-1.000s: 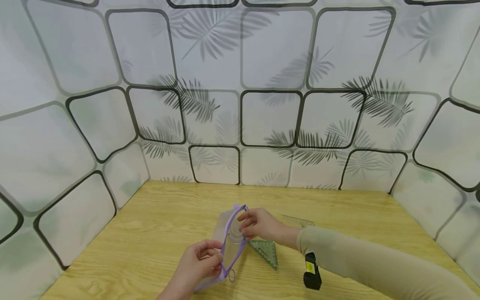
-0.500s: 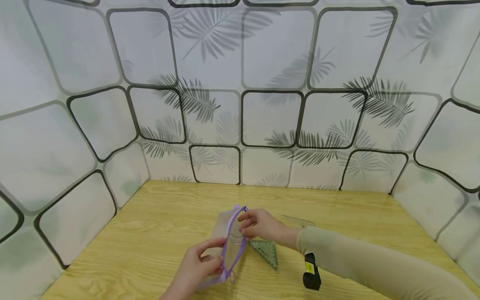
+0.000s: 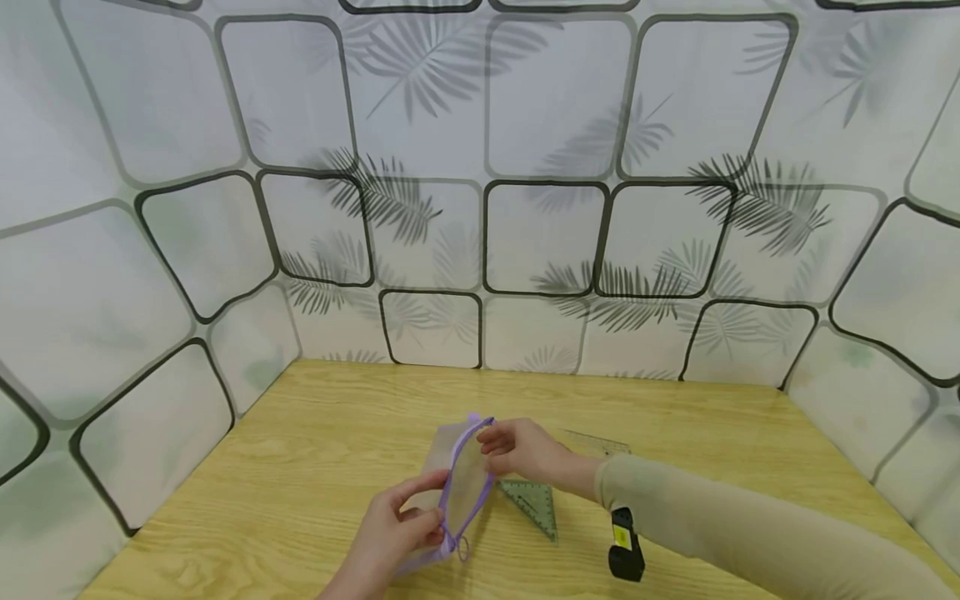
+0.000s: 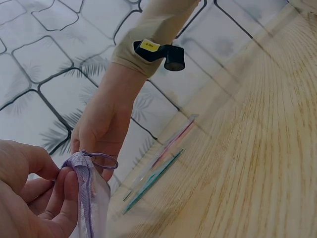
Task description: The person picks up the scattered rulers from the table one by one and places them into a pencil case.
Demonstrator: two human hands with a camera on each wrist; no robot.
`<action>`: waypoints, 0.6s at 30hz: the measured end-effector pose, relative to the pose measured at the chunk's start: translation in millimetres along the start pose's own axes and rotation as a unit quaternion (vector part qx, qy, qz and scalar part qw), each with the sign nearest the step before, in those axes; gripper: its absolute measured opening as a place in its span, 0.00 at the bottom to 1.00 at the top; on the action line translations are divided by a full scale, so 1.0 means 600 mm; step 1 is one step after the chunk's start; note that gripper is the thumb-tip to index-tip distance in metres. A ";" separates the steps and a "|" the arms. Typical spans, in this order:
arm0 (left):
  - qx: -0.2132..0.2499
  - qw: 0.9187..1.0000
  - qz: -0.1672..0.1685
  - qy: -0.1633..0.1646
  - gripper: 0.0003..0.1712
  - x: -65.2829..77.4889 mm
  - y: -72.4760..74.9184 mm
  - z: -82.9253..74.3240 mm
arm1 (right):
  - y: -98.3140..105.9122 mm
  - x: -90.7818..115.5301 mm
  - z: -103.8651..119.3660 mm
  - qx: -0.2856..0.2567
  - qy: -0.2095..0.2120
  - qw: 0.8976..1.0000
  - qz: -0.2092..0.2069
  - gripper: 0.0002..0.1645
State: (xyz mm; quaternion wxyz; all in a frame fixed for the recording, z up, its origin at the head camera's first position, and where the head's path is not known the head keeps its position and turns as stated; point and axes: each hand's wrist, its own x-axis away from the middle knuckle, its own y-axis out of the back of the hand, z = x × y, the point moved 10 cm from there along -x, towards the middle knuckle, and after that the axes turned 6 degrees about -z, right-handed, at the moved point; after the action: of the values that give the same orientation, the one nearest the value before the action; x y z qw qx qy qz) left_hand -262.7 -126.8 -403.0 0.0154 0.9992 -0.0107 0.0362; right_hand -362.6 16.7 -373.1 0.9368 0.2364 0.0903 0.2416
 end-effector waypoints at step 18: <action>0.001 1.000 -0.018 0.002 0.34 -0.001 0.006 0.002 | 0.028 0.019 0.007 0.089 0.063 0.994 -0.023 0.31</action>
State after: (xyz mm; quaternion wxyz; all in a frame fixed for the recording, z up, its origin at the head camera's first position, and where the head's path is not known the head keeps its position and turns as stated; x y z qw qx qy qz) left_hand -263.2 -130.5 -404.3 0.0155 0.9991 0.0072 0.0381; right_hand -358.1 33.6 -362.1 0.9097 0.3007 0.1760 0.2259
